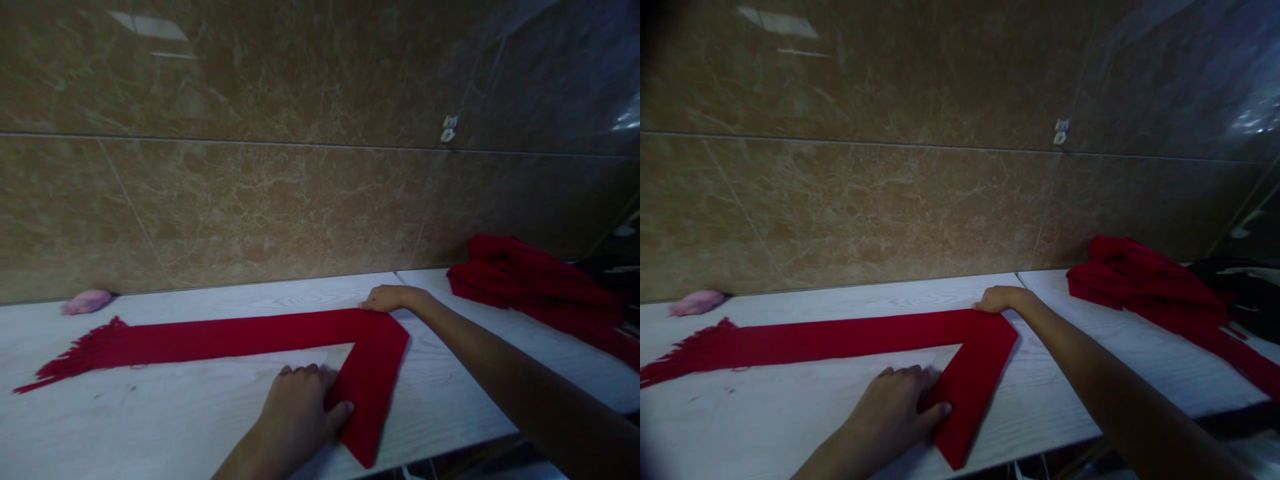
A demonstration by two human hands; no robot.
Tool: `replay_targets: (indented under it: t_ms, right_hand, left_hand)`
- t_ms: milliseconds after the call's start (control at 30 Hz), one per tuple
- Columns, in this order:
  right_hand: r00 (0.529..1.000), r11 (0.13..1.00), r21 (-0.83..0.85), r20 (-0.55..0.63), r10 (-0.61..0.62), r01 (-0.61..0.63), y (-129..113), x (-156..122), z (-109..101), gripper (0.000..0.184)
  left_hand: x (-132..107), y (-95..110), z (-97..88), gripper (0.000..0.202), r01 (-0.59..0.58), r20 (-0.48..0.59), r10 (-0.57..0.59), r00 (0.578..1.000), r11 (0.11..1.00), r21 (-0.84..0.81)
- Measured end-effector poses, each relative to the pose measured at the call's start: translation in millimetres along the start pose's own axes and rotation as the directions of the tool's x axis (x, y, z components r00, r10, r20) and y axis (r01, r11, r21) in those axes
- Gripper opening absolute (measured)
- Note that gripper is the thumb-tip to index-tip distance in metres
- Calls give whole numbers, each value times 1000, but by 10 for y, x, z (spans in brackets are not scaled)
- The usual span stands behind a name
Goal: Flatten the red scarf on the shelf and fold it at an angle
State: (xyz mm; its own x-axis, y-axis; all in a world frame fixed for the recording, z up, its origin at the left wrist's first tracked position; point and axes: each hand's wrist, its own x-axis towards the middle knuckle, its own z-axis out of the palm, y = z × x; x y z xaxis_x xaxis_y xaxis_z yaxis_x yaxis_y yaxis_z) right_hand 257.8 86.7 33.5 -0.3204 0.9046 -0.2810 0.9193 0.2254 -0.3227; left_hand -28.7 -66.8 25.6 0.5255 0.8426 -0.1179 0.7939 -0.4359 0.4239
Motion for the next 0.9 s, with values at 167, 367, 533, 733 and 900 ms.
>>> replay_targets:
  t_ms: [167,367,533,733,900]
  right_hand:
    - [1000,999,33,-9,2,-2,-75,56,-53,79]
    - [985,980,162,-144,-96,119,-41,-110,28,77]
    - [964,945,269,-237,-124,188,74,-131,145,71]
    - [935,877,384,-311,-173,290,53,-146,135,81]
    - [894,657,619,-392,-216,430,-67,-178,260,82]
  left_hand:
    - [76,-23,13,19,23,3,-25,1000,854,-519]
    - [-36,-109,-12,44,-28,-29,6,1000,499,-866]
    - [-166,-197,-81,53,-24,-40,-31,999,391,-920]
    - [-132,-135,-103,58,-12,-39,-65,997,368,-930]
    - [-77,-146,-152,62,7,-45,-147,988,332,-943]
